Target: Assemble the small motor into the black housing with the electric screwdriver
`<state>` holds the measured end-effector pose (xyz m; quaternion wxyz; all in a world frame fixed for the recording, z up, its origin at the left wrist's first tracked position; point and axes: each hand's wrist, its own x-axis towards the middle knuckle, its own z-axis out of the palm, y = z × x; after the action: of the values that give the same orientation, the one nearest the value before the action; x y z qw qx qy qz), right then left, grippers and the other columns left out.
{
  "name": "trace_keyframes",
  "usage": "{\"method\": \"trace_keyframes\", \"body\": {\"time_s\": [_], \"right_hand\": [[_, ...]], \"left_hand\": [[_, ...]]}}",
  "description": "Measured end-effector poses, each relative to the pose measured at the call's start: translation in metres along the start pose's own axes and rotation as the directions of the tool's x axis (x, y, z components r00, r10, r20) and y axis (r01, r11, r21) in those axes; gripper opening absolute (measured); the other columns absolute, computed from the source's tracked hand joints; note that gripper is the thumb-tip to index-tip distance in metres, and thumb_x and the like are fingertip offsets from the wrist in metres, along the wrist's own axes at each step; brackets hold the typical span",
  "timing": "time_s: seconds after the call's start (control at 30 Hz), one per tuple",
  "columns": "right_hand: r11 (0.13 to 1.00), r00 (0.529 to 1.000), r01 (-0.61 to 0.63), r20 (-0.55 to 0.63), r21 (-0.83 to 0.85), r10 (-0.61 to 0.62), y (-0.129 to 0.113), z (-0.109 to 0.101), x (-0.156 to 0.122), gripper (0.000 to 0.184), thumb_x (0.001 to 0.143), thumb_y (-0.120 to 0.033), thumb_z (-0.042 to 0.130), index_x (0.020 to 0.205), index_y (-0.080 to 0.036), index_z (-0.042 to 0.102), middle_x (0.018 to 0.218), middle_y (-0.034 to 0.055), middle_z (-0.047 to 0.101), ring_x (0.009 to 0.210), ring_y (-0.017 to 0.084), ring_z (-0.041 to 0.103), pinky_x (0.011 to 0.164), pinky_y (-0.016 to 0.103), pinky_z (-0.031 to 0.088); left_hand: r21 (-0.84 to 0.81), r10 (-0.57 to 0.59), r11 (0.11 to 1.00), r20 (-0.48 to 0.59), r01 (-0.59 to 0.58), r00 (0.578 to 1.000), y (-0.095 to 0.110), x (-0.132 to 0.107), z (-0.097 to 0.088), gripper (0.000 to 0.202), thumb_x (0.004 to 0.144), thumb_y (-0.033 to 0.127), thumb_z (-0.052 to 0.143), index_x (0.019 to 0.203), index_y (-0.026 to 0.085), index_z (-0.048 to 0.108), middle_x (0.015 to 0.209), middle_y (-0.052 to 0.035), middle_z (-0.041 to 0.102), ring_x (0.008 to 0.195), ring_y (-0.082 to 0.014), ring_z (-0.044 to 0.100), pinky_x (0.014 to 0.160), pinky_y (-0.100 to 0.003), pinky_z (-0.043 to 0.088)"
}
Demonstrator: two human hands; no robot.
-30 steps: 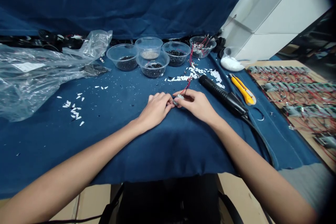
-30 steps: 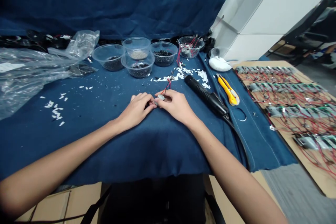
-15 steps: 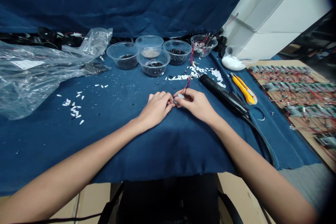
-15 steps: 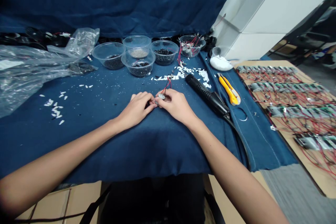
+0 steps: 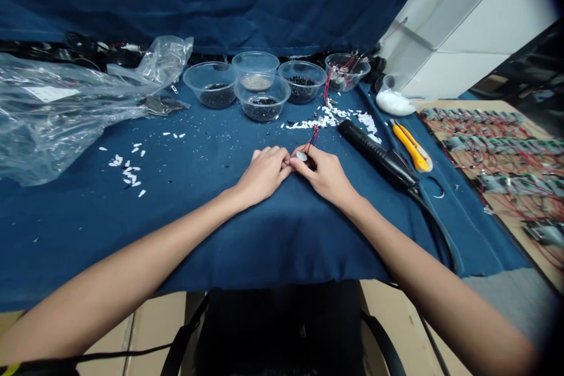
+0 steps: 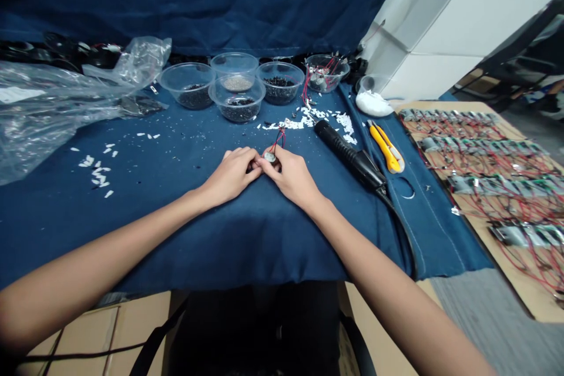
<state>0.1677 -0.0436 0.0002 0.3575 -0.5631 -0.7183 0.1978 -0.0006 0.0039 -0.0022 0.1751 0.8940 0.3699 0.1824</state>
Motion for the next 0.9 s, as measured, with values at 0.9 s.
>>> {"method": "trace_keyframes", "body": {"time_s": [0.9], "right_hand": [[0.958,0.988,0.037,-0.136,-0.285,-0.078,-0.008,0.007,-0.014,0.022,0.095,-0.034,0.05,0.1,-0.014,0.059,0.09,0.0066,0.066,0.075,0.018,0.061,0.071,0.027,0.042]], "left_hand": [[0.205,0.177,0.965,-0.039,-0.165,0.983,0.005,-0.002,0.003,0.014,0.096,0.026,0.049,0.096,0.013,0.055,0.095,-0.0063,0.062,0.089,-0.0217,0.057,0.076,-0.034,0.034]]}}
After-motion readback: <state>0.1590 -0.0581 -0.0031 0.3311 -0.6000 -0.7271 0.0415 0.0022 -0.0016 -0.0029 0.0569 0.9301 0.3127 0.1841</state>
